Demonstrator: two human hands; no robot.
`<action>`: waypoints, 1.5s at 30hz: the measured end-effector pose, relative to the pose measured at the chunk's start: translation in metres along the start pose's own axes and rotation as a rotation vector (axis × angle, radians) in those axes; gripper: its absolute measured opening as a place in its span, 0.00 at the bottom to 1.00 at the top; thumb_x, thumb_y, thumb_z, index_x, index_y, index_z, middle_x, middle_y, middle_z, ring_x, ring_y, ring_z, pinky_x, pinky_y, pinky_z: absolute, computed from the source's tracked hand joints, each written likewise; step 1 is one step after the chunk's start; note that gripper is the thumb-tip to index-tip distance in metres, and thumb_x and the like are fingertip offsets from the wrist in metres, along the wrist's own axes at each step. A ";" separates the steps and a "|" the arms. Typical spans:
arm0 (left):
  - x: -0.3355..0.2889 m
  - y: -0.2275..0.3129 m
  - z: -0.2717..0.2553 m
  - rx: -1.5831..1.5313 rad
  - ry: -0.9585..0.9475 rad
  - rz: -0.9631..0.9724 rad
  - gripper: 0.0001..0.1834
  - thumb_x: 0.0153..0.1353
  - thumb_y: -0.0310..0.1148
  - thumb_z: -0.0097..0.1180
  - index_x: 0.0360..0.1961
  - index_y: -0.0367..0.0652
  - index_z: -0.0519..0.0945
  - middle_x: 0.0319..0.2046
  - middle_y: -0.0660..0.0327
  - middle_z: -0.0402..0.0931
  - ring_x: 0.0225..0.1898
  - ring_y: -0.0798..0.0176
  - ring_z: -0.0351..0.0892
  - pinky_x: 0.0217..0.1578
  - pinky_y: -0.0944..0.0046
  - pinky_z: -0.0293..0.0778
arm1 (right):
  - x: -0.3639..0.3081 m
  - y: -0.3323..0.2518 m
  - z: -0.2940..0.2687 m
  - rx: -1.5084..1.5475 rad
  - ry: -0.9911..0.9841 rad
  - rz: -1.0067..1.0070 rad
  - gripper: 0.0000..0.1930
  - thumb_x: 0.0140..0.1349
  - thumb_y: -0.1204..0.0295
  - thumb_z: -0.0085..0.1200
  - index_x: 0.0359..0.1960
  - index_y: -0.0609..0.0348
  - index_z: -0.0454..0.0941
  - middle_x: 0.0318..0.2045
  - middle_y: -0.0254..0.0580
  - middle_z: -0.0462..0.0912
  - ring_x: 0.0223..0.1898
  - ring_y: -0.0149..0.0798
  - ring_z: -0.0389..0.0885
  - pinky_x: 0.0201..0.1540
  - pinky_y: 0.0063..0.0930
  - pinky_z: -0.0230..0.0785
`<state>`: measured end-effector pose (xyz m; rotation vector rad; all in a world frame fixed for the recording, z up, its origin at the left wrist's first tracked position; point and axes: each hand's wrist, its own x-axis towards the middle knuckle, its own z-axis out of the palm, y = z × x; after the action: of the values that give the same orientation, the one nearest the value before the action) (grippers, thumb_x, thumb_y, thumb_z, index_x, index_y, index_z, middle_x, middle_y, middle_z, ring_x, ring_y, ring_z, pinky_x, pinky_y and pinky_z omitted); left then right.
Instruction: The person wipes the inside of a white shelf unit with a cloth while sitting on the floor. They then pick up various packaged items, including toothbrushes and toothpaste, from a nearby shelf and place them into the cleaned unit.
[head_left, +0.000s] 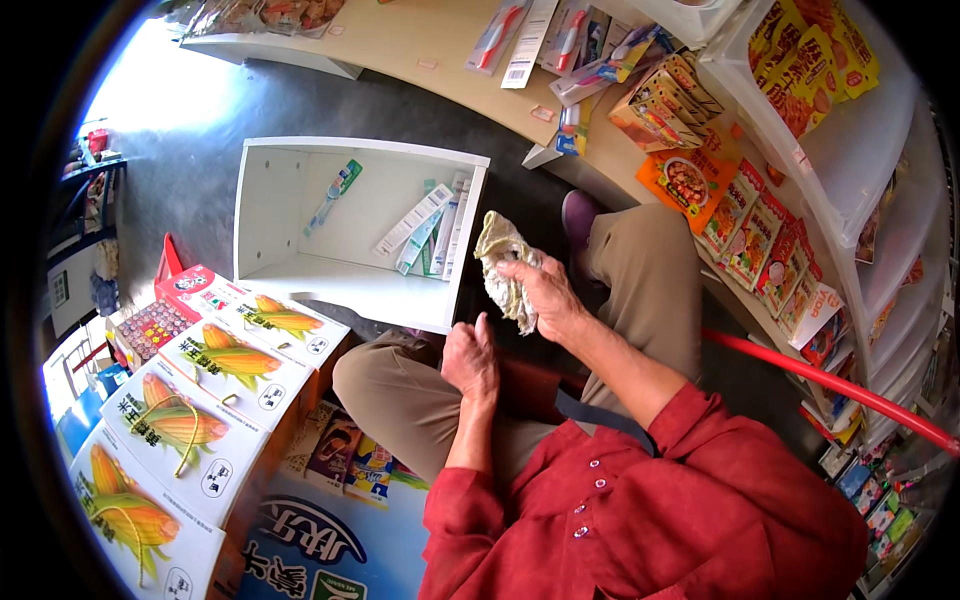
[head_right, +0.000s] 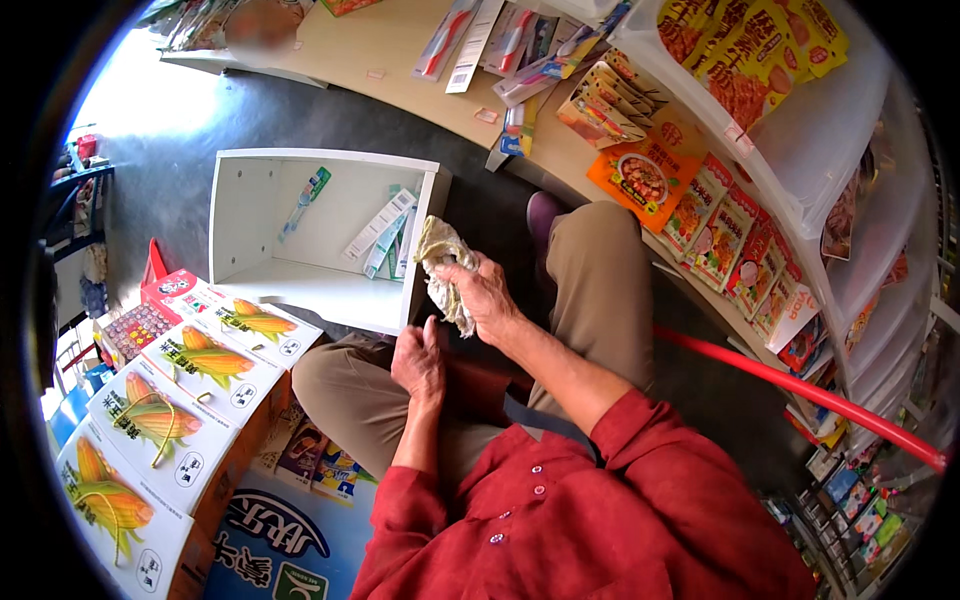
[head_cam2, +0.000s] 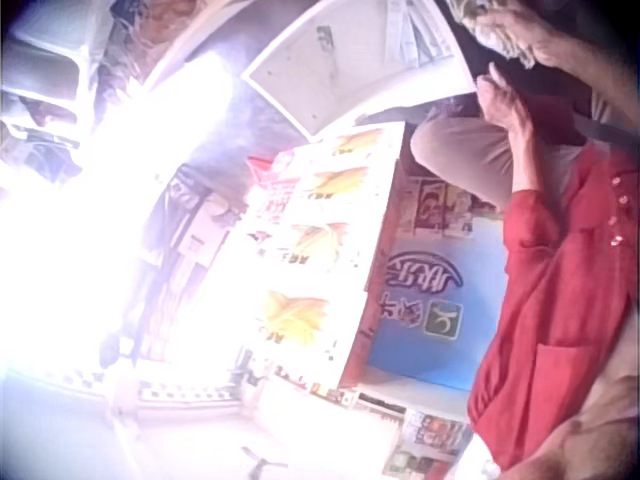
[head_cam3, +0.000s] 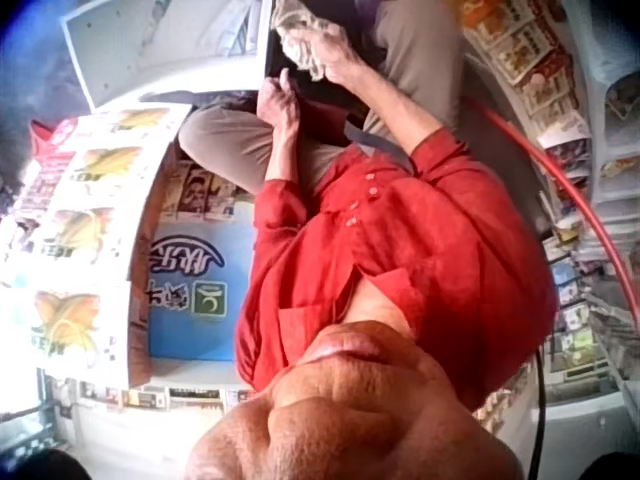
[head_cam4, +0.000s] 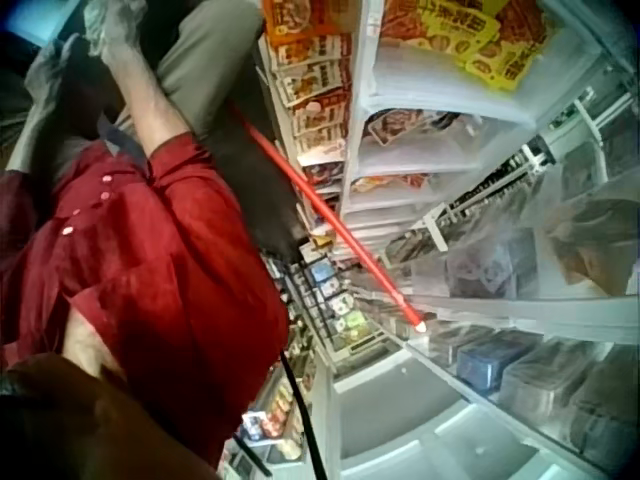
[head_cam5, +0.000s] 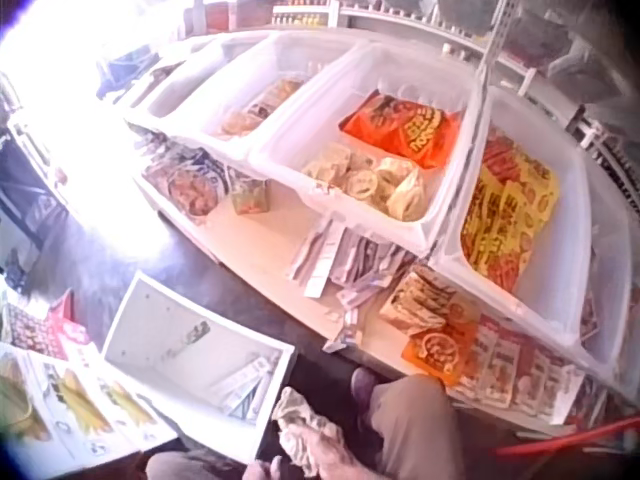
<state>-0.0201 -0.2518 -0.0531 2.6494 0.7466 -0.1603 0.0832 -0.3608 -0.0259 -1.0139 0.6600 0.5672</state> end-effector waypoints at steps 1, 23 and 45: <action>0.003 0.002 0.005 0.061 0.001 0.058 0.19 0.54 0.50 0.53 0.18 0.48 0.68 0.15 0.61 0.70 0.19 0.55 0.72 0.18 0.55 0.66 | 0.003 0.000 -0.001 -0.014 -0.004 0.014 0.11 0.51 0.74 0.53 0.38 0.62 0.73 0.29 0.36 0.78 0.28 0.28 0.77 0.31 0.22 0.70; -0.017 -0.034 -0.021 -0.103 0.005 -0.202 0.25 0.62 0.50 0.36 0.23 0.43 0.76 0.22 0.49 0.75 0.27 0.42 0.74 0.28 0.46 0.68 | 0.005 0.113 -0.060 -0.607 -0.238 0.337 0.24 0.56 0.54 0.37 0.36 0.64 0.75 0.31 0.41 0.76 0.33 0.35 0.70 0.37 0.38 0.63; -0.010 -0.023 -0.009 -0.210 0.004 -0.246 0.28 0.61 0.54 0.39 0.17 0.41 0.73 0.17 0.49 0.71 0.20 0.44 0.70 0.23 0.51 0.63 | -0.036 0.094 -0.057 -0.762 -0.226 -0.031 0.23 0.60 0.58 0.31 0.20 0.66 0.66 0.15 0.42 0.73 0.20 0.31 0.71 0.24 0.33 0.63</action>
<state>-0.0404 -0.2354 -0.0504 2.3554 1.0306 -0.1343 -0.0201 -0.3766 -0.0750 -1.6327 0.2120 0.9225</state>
